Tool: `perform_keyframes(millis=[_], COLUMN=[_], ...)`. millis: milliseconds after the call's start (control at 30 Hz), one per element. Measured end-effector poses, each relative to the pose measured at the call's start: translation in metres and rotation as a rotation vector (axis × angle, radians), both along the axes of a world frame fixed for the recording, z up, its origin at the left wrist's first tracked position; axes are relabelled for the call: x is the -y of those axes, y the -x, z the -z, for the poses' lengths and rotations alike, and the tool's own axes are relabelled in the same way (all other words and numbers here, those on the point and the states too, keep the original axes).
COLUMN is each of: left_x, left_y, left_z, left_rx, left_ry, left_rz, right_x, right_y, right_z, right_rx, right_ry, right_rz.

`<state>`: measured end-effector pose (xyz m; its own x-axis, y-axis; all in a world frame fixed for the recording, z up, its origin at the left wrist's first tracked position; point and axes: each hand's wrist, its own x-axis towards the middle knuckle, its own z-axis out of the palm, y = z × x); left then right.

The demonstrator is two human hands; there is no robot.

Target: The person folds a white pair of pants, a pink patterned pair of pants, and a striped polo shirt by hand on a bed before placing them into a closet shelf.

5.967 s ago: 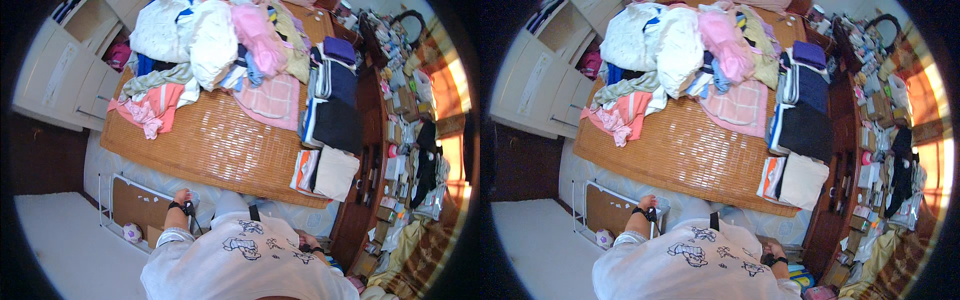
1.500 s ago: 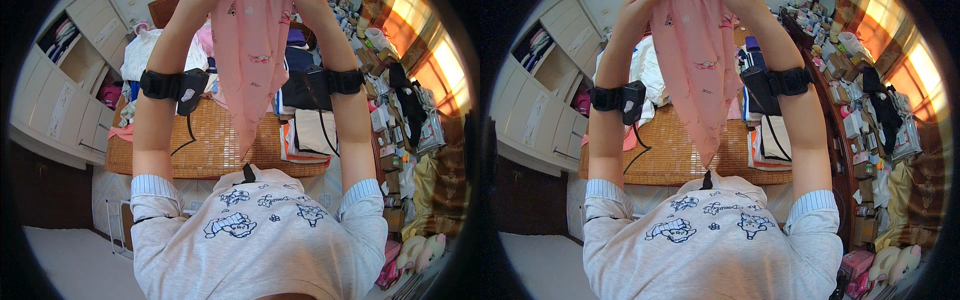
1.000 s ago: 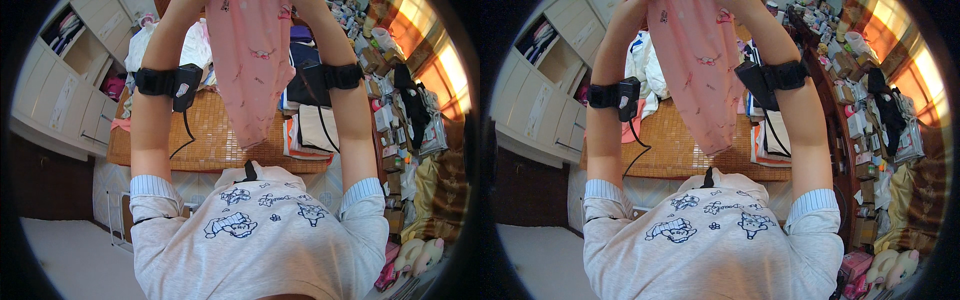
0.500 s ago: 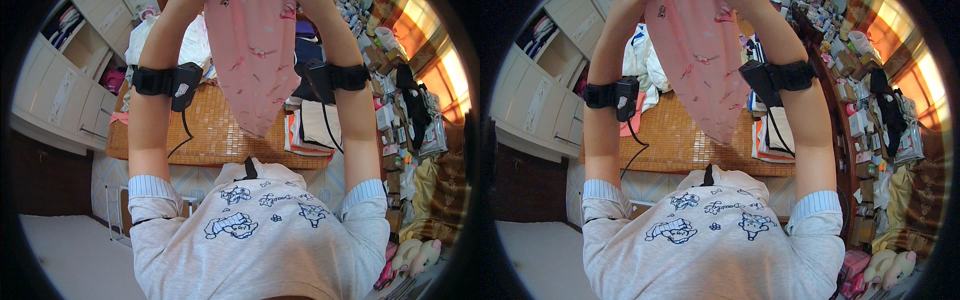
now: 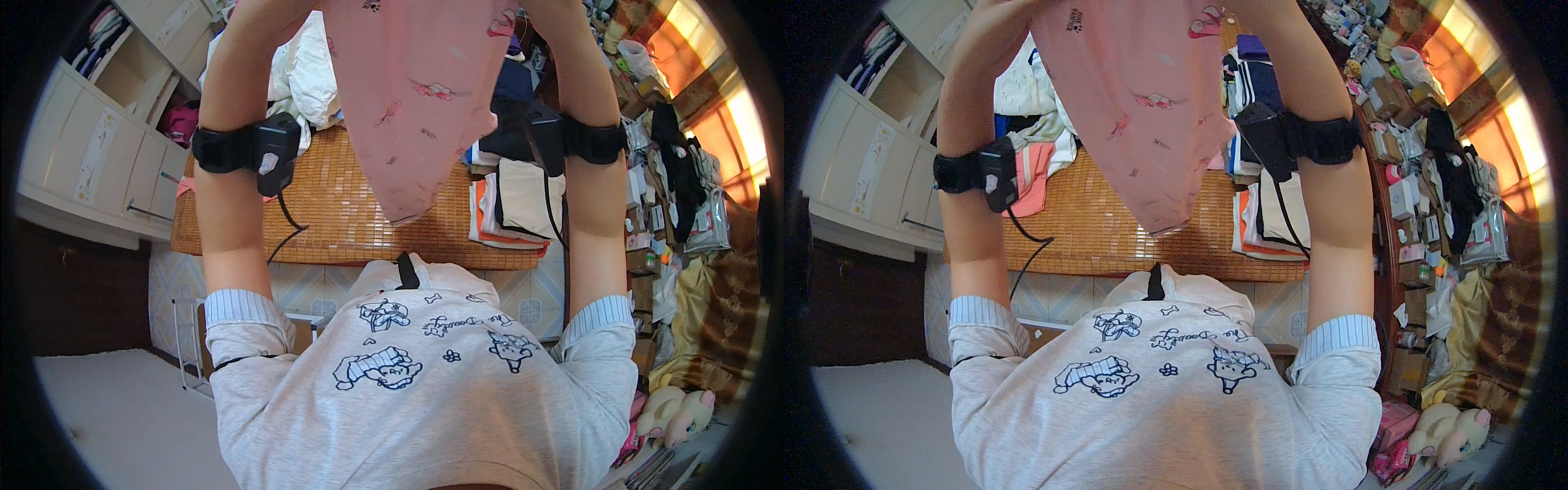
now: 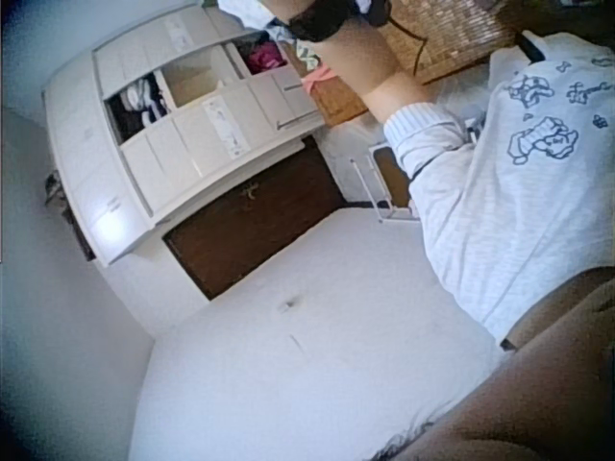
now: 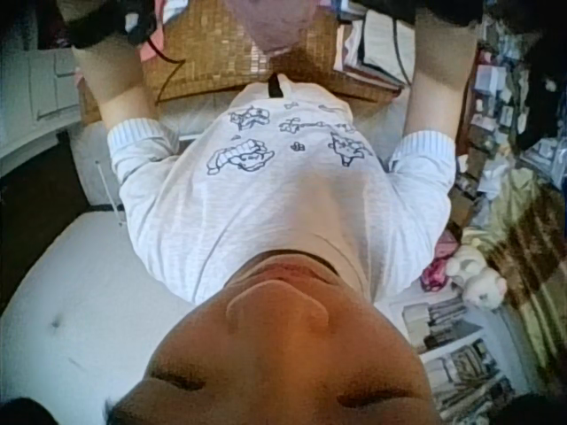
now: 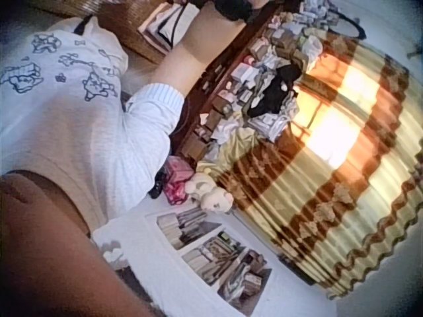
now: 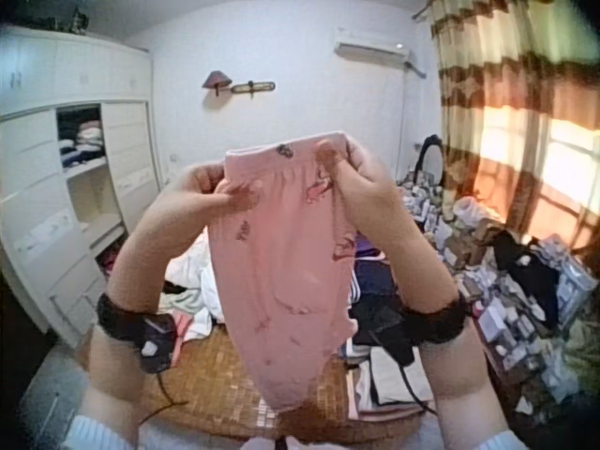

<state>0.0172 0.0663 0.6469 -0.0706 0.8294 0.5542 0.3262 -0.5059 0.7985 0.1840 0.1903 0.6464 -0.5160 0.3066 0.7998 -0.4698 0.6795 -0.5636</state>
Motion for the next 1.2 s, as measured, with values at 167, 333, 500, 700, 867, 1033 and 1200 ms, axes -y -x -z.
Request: perform_keyframes(millis=[167, 333, 500, 700, 867, 1033, 1200], left_x=[-0.009, -0.035, -0.108, -0.168, -0.185, -0.152, -0.127], left_y=[0.033, 0.062, 0.101, 0.112, 0.106, 0.103, 0.073], left_z=[0.022, 0.060, 0.108, 0.097, 0.035, 0.015, 0.055], left_rx=[0.087, -0.143, -0.202, -0.345, -0.100, -0.099, -0.211], left_ry=[0.229, 0.290, 0.295, -0.024, -0.189, -0.121, -0.242], left_rz=[0.091, 0.089, 0.017, -0.327, -0.130, -0.206, -0.077], right_x=[-0.005, -0.029, -0.103, -0.144, -0.165, -0.149, -0.102], right_y=[0.008, 0.031, 0.064, 0.085, 0.080, 0.074, 0.028], right_z=[0.019, 0.046, 0.083, 0.060, 0.017, 0.012, 0.044], right_rx=[0.090, 0.215, 0.280, 0.106, -0.070, -0.123, -0.017], right_ry=[-0.069, -0.025, -0.071, -0.224, -0.116, -0.046, -0.086], right_rz=[0.096, 0.181, 0.315, 0.442, 0.344, 0.254, 0.257])
